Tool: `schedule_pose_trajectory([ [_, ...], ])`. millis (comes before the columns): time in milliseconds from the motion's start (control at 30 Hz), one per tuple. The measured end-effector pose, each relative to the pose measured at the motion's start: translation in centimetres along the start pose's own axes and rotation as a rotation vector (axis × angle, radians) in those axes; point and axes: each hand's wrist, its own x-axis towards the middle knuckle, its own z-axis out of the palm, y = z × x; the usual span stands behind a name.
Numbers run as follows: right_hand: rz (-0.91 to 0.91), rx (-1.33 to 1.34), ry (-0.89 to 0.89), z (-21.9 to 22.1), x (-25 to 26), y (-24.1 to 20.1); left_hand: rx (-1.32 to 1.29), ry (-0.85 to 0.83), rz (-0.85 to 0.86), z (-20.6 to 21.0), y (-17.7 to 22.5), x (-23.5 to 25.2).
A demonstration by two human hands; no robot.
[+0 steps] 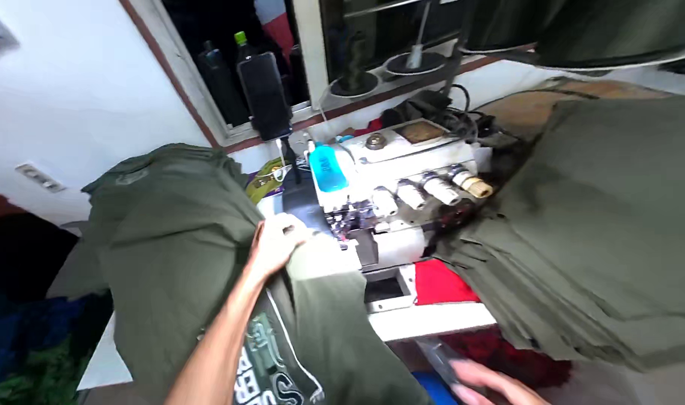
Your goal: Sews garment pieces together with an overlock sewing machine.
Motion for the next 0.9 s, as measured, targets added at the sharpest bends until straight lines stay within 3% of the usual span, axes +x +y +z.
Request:
schedule_pose_trajectory([
  [100,-0.022,0.125,0.111,5.1,5.6,-4.7,0.07,0.031,-0.091,1.8,0.9,-0.9],
  [233,0.213,0.348,0.019,9.8,10.1,-6.1,0.128,0.073,-0.159,1.8,2.0,-1.4],
  [333,0.224,0.432,0.045,9.1,10.4,-6.1,0.165,0.085,-0.197,2.0,2.3,-0.7],
  [533,0.117,0.331,0.197,7.4,12.1,-5.8,0.237,0.143,-0.202,2.5,1.6,2.4],
  [633,0.098,0.335,0.136,6.3,8.6,-5.2,0.283,0.353,-0.057,2.5,2.2,-0.6],
  [700,0.114,0.374,0.146,5.9,5.8,-4.5,0.283,0.465,0.082,4.1,5.2,-3.8],
  [733,0.126,0.393,0.154,5.9,4.8,-4.1,0.217,0.428,0.17,5.3,7.7,-5.4],
  [800,0.145,0.389,0.142,5.6,3.1,-3.4,0.0,0.191,0.361,8.7,13.0,-7.6],
  [900,0.207,0.287,0.111,4.8,1.7,-3.6,-0.092,0.024,0.545,14.7,19.3,-6.1],
])
